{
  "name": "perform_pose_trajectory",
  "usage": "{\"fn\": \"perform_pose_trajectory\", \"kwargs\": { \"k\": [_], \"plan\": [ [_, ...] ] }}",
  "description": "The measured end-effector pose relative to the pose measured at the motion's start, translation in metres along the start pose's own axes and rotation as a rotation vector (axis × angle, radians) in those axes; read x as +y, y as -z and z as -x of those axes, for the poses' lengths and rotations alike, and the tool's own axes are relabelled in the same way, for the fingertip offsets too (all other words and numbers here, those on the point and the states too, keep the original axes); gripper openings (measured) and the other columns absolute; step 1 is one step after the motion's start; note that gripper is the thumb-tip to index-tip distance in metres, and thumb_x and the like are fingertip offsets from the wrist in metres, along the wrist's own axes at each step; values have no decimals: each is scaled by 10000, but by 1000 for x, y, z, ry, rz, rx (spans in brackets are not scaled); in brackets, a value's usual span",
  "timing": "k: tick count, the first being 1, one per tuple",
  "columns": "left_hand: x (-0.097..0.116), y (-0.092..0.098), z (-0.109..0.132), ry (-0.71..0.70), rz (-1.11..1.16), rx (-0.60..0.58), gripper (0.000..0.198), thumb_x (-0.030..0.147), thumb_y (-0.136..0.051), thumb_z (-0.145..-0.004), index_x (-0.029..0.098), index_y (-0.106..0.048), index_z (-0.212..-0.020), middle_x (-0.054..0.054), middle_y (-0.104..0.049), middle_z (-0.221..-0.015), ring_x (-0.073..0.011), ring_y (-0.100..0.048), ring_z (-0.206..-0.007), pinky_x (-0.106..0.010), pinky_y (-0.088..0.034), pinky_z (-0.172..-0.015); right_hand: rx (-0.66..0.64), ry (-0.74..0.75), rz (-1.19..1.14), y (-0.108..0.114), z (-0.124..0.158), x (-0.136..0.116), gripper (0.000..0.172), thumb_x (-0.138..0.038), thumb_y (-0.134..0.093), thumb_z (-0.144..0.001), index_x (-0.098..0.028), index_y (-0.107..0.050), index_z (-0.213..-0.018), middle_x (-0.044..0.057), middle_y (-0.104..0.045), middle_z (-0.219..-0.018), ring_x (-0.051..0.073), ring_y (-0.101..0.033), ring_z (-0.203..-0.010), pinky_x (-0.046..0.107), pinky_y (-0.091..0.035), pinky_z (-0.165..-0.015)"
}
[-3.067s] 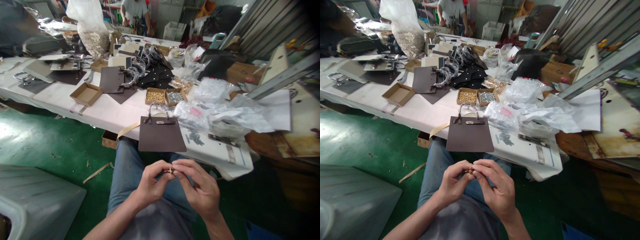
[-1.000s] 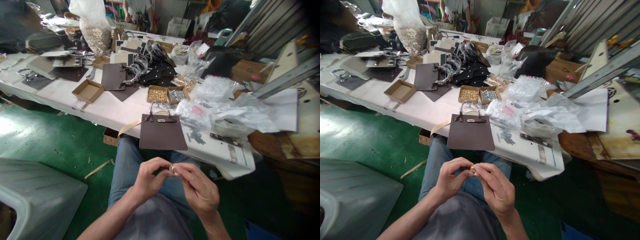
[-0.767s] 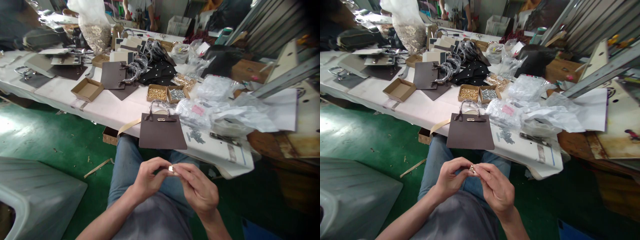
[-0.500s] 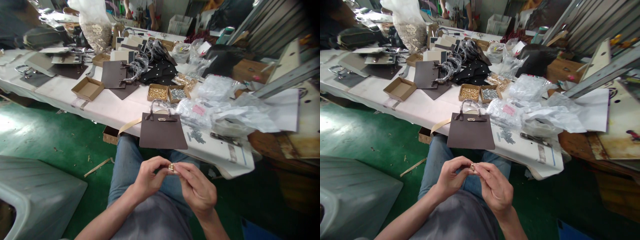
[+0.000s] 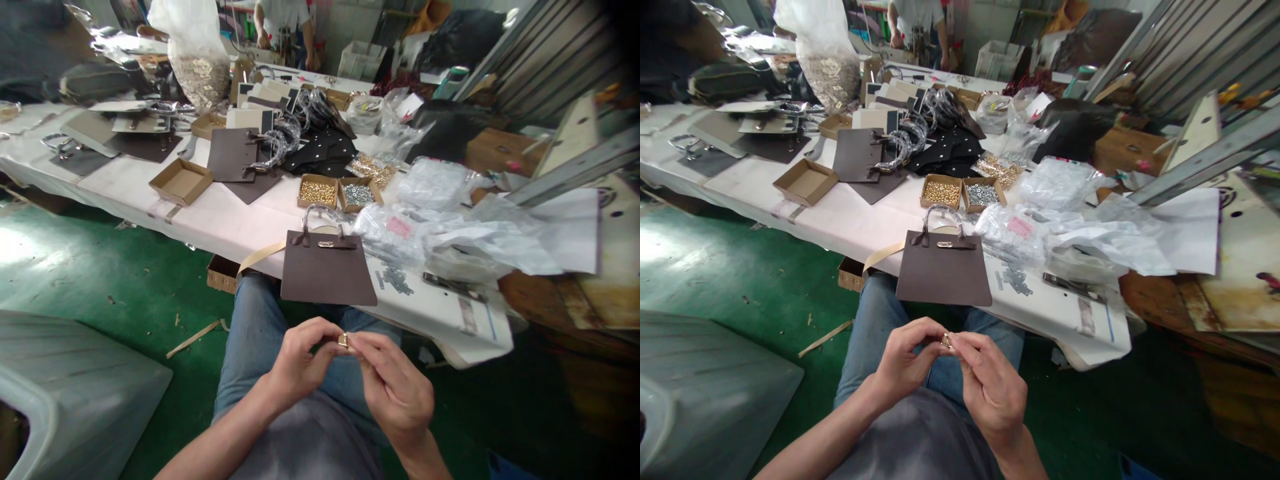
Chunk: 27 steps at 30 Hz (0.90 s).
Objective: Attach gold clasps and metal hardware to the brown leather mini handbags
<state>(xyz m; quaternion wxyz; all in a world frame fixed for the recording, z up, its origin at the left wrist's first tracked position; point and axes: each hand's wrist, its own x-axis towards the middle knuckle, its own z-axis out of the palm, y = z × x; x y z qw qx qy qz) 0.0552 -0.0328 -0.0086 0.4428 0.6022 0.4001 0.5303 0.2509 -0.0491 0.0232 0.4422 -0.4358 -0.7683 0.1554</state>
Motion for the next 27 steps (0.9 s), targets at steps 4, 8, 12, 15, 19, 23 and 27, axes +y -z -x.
{"fn": "perform_pose_trajectory", "kwargs": {
  "k": [4, 8, 12, 15, 19, 23, 27],
  "plan": [
    [0, 0, -1, -33, 3, 10, 6, 211, -781, -1072, 208, -785, -1068, -49, -786, -932, -178, -734, -834, -280, -587, -788, -4, 10, 5, 0, 1, 3, 551, 31, -680, -1030, -300, -800, -1454, 75, -835, -1240, 222, -842, -1109, 320, -714, -963],
    [2, 0, -4, -55, 12, 6, 25, 189, -770, -1070, 205, -768, -1050, -49, -776, -927, -171, -728, -829, -262, -569, -770, 20, 20, 11, -3, 1, 5, 518, 3, -669, -1039, -308, -817, -1426, 70, -849, -1220, 223, -862, -1068, 297, -729, -928],
    [3, -1, -6, -46, 28, 15, 39, 170, -771, -1055, 207, -776, -1046, -51, -777, -936, -173, -730, -841, -254, -564, -776, 11, 33, 9, 0, -3, 9, 485, -56, -663, -1062, -326, -814, -1435, 64, -857, -1208, 224, -873, -1035, 279, -732, -924],
    [3, 0, -7, -5, 49, 22, 48, 172, -813, -1024, 213, -789, -1026, -44, -792, -944, -172, -733, -838, -249, -560, -776, -75, 7, -28, 13, -15, 15, 470, -112, -680, -1082, -343, -787, -1477, 64, -852, -1245, 224, -868, -1073, 260, -721, -935],
    [5, 4, -14, 56, 22, -52, 80, 142, -784, -1020, 214, -801, -1052, -42, -801, -983, -177, -742, -882, -257, -559, -820, -348, -68, -141, 30, -41, 22, 472, -222, -738, -1091, -358, -750, -1543, 75, -841, -1259, 234, -851, -1082, 266, -709, -934],
    [9, 8, -26, 112, -104, -125, 175, 82, -712, -1004, 211, -802, -1081, -48, -794, -1008, -191, -736, -928, -272, -540, -840, -416, -113, -230, 27, -58, 26, 223, -270, -709, -1118, -321, -872, -1260, 57, -826, -1085, 198, -818, -939, 243, -670, -831],
    [15, 20, -37, 62, -300, -297, 179, 107, -679, -1009, 210, -786, -1110, -71, -786, -1052, -224, -740, -984, -297, -552, -860, -472, -210, -214, 20, -61, 29, 215, -361, -698, -1130, -254, -826, -995, 53, -803, -976, 206, -792, -896, 262, -653, -815]
  ]
}}
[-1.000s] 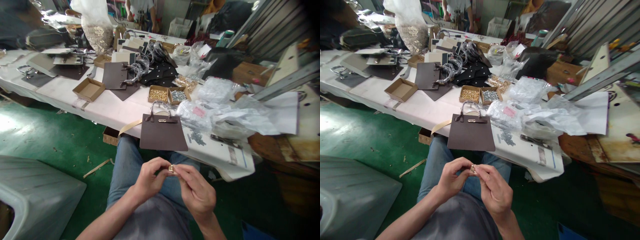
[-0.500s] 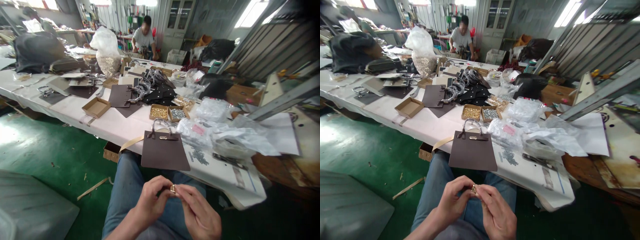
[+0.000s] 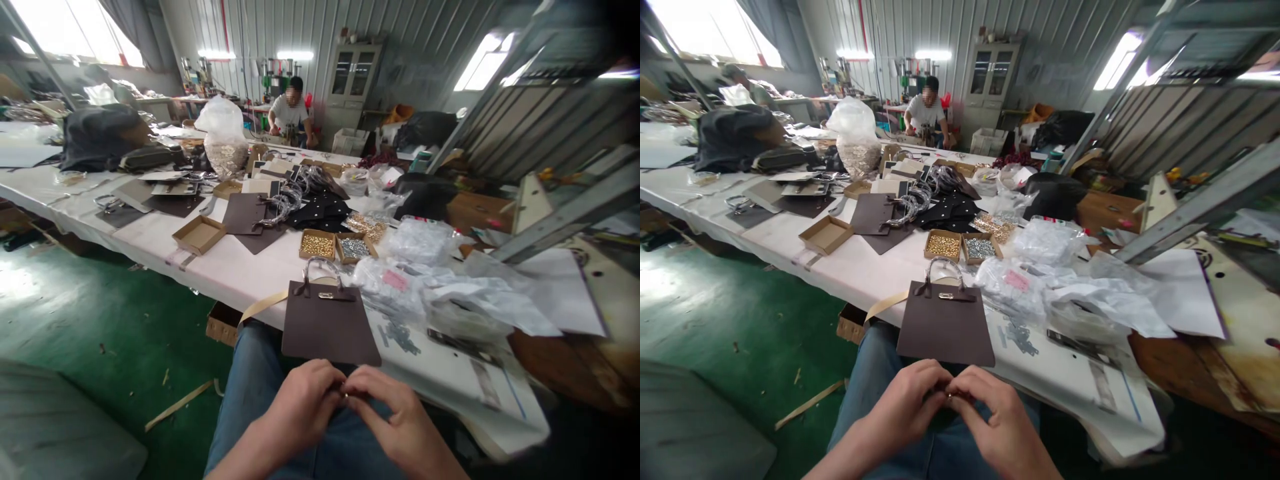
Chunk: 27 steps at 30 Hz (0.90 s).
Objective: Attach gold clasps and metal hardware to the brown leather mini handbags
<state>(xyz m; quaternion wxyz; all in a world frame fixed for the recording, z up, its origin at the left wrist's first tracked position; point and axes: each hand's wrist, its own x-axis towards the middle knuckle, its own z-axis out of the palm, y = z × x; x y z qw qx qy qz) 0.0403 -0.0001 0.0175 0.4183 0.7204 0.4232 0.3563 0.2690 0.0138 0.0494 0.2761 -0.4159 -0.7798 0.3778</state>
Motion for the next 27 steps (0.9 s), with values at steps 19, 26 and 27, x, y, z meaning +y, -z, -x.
{"fn": "perform_pose_trajectory", "kwargs": {
  "k": [19, 26, 27],
  "plan": [
    [-59, 82, -166, 8, -787, -203, 408, 328, -733, -1013, 209, -704, -1403, -184, -669, -1453, -403, -633, -1385, -553, -485, -1174, 16, 91, 589, 6, -102, 79, 256, -234, -529, -1136, -206, -731, -1292, 197, -773, -1379, 332, -760, -1187, 488, -629, -1061],
    [-73, 99, -172, -18, -623, -222, 541, 381, -890, -929, 209, -697, -1404, -151, -654, -1462, -365, -625, -1380, -461, -493, -1177, 262, -15, 392, 8, -129, 95, 217, -376, -503, -1157, -240, -663, -1100, 224, -563, -1696, 390, -582, -1551, 569, -549, -1198],
    [-75, 100, -174, -13, -618, -226, 561, 383, -906, -913, 216, -699, -1407, -146, -650, -1466, -370, -618, -1390, -469, -487, -1183, 346, -43, 334, 9, -137, 100, 246, -414, -526, -1141, -235, -681, -1075, 235, -623, -1607, 391, -619, -1504, 565, -551, -1195]
  ]
}}
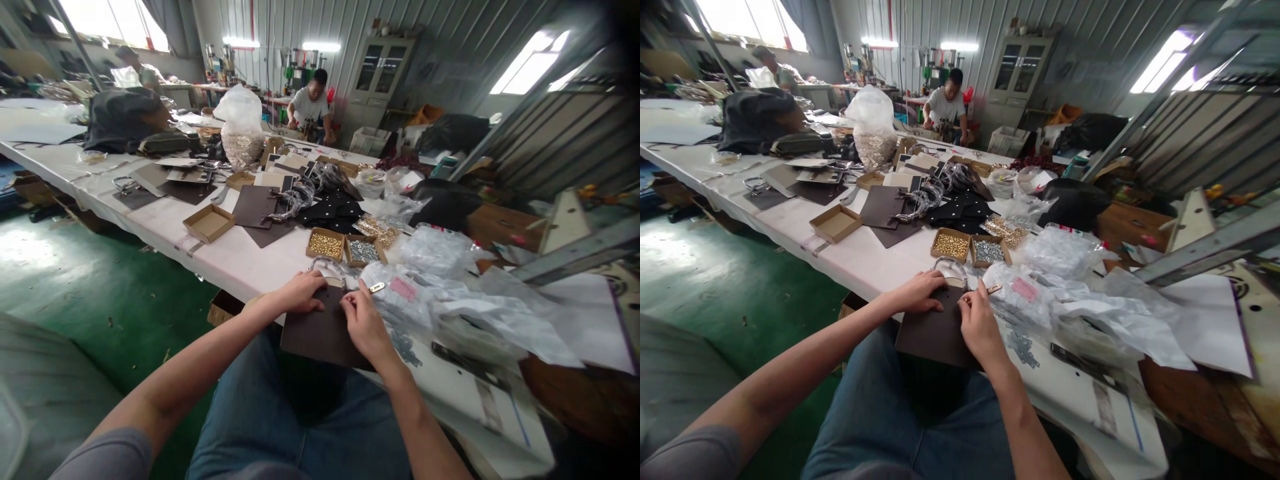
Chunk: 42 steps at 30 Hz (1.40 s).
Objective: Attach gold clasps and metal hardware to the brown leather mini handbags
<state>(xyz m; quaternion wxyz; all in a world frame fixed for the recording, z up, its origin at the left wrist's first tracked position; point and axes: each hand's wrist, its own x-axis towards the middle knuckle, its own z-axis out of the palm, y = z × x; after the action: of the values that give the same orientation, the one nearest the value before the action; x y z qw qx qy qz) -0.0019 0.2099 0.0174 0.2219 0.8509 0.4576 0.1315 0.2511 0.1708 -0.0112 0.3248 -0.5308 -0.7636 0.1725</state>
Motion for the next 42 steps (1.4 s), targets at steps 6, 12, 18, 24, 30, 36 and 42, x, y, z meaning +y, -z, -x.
{"fn": "perform_pose_trajectory", "kwargs": {
  "k": [6, 12, 18, 24, 30, 36, 42],
  "plan": [
    [4, 0, -19, 107, -39, -85, 729, 395, -972, -834, 177, -664, -1457, -196, -609, -1509, -436, -546, -1453, -566, -471, -1202, 74, -227, -229, -5, -48, 19, 394, -608, -728, -996, -222, -801, -1015, 132, -808, -1075, 280, -751, -874, 454, -627, -903],
    [8, 15, -33, 131, -47, -171, 595, 292, -919, -854, 159, -709, -1395, -229, -593, -1520, -464, -530, -1462, -626, -482, -1210, -48, 42, -284, 3, -67, 3, 322, -550, -736, -1051, -243, -830, -1081, 92, -833, -1137, 285, -760, -1073, 432, -588, -1025],
    [5, 10, -9, 209, 92, 375, 745, 256, -927, -849, 244, -620, -1528, -189, -498, -1681, -428, -451, -1570, -593, -401, -1295, -21, -73, -404, 2, -45, 17, 381, -602, -777, -1020, -247, -852, -1134, 86, -846, -1120, 271, -772, -977, 425, -615, -962],
    [-16, -17, 14, 653, 540, 304, 947, 534, -1014, -760, 117, -599, -1502, -260, -702, -1471, -431, -677, -1371, -464, -536, -1139, -1, -141, -418, -6, -34, 27, 401, -609, -770, -1016, -228, -829, -1126, 75, -858, -1065, 271, -769, -945, 418, -596, -941],
    [-16, -6, 5, 686, 660, 313, 797, 409, -1087, -600, 157, -752, -1278, -139, -836, -1184, -375, -782, -1124, -408, -603, -971, 111, -91, -358, -11, -29, 21, 372, -599, -717, -1056, -243, -809, -1114, 88, -858, -1111, 294, -779, -1016, 445, -600, -1006],
    [11, 4, 0, 471, 1286, 245, 455, 361, -1070, -695, 143, -820, -1007, -122, -855, -1023, -277, -807, -910, -382, -660, -870, 137, -100, -450, -6, -27, 16, 388, -596, -775, -1029, -233, -834, -1149, 87, -864, -1121, 285, -787, -1007, 423, -604, -980],
    [12, -16, 9, 554, 1602, 162, 479, 328, -1092, -723, 122, -823, -1062, -135, -860, -1006, -234, -818, -842, -348, -692, -842, 80, -117, -433, 2, -27, 20, 403, -602, -808, -1002, -241, -864, -1172, 79, -876, -1119, 254, -763, -897, 402, -600, -902]
  ]
}}
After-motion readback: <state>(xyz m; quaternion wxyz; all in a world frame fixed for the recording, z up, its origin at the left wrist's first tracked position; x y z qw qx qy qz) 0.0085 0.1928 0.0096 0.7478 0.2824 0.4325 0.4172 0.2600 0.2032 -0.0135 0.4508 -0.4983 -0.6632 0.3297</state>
